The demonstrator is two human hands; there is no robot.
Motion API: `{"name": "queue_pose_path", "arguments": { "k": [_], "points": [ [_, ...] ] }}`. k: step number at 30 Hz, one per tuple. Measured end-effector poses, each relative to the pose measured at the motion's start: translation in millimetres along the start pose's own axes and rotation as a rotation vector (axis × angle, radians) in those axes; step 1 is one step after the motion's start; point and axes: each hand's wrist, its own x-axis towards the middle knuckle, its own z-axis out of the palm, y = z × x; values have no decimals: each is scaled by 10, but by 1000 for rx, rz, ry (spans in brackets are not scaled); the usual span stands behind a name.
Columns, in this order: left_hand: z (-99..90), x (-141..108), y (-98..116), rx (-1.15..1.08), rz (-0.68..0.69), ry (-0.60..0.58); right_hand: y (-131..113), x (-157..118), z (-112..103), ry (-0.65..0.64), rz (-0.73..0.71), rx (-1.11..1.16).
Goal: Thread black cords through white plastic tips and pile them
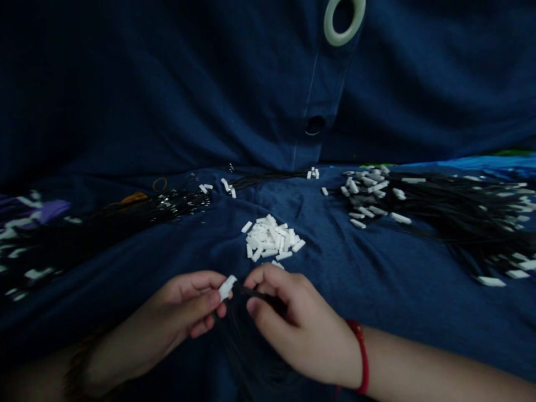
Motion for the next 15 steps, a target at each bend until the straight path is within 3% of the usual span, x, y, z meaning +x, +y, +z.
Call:
{"name": "queue_pose_path", "arguments": {
  "k": [6, 15],
  "points": [
    [-18, -27, 32, -10, 121, 35, 104, 54, -153, 94, -162, -121],
    [-15, 4, 28, -48, 77, 34, 123, 66, -132, 107, -210, -157]
  ]
}}
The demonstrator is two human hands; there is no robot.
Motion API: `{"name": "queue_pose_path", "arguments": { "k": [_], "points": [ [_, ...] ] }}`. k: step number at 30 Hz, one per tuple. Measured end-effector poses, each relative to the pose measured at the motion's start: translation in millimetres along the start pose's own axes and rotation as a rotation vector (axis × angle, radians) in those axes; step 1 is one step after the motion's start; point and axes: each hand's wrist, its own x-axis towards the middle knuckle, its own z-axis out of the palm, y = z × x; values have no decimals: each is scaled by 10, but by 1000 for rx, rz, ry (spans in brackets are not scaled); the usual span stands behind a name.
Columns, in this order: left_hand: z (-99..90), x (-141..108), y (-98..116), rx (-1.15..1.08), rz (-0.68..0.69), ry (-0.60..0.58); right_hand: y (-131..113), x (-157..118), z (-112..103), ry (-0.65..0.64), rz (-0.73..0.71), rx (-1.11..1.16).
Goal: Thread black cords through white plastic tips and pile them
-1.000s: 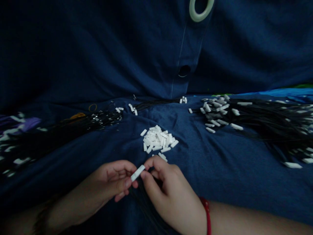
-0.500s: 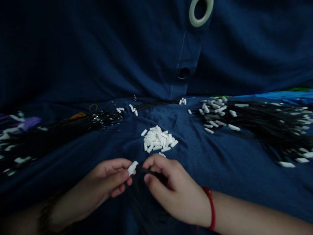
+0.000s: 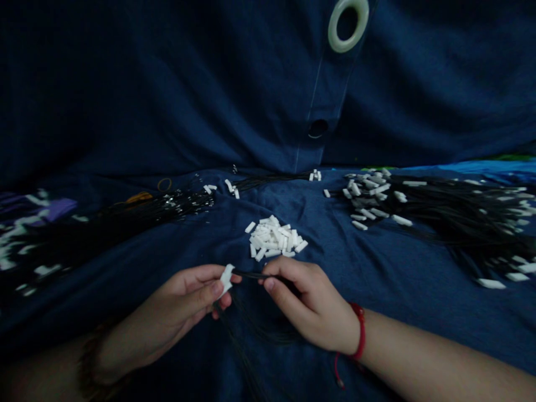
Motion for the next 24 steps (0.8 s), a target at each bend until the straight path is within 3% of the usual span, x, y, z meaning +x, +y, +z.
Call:
{"name": "queue_pose_path", "arguments": {
  "k": [11, 16, 24],
  "points": [
    [-6, 12, -77, 109, 40, 61, 6, -2, 8, -66, -80, -93],
    [-2, 26, -59, 193, 67, 28, -22, -14, 26, -26, -53, -153],
    [6, 8, -40, 23, 31, 68, 33, 80, -105, -64, -116, -299]
  ]
}}
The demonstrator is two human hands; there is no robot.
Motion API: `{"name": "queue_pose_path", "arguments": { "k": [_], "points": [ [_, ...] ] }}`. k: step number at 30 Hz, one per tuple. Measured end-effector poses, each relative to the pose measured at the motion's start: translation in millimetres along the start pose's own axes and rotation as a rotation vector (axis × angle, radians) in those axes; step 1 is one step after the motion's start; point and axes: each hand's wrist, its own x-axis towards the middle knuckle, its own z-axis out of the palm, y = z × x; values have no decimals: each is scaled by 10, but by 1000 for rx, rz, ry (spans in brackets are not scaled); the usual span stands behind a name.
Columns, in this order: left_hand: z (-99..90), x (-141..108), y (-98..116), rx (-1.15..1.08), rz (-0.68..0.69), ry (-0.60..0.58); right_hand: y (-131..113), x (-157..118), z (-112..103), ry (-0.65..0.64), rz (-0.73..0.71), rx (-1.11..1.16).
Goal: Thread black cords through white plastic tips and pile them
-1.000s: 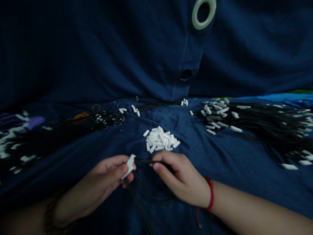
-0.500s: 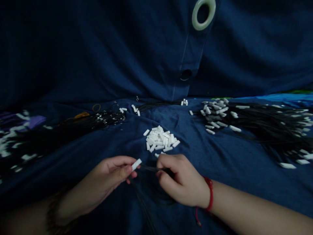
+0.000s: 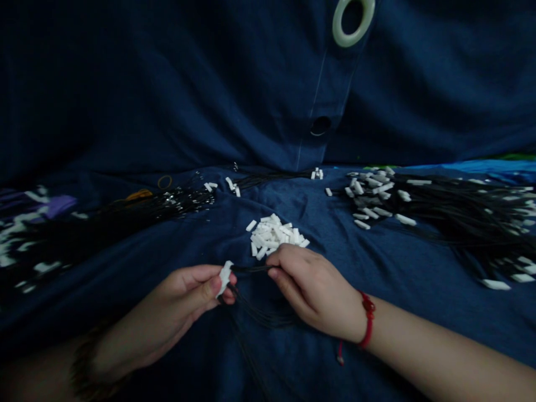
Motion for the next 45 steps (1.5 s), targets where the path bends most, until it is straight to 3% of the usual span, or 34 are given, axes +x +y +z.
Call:
{"name": "queue_pose_path", "arguments": {
  "k": [6, 14, 20, 29, 32, 34, 36, 38, 45],
  "points": [
    [26, -55, 20, -145, -4, -76, -30, 39, 85, -22, 55, -118],
    [64, -95, 38, -269, 81, -225, -249, 8, 260, 18, 237, 305],
    [83, -95, 33, -324, 94, -285, -314, -20, 294, -19, 207, 492],
    [51, -103, -8, -242, -43, -182, -222, 30, 212, 7, 163, 299],
    [51, -109, 9, -148, -54, -128, -249, -36, 194, 124, 146, 267],
    [52, -116, 17, -102, -55, -86, -308, -99, 180, 193, 14, 209],
    [53, -120, 21, -103, -57, -68, -379, -153, 174, 170, -149, 122],
    [53, -120, 23, -112, -65, -70, -431, -181, 182, 92, -217, 29],
    [31, -94, 15, -107, -83, -47, -407, -155, 194, -55, -157, -65]
  ]
}}
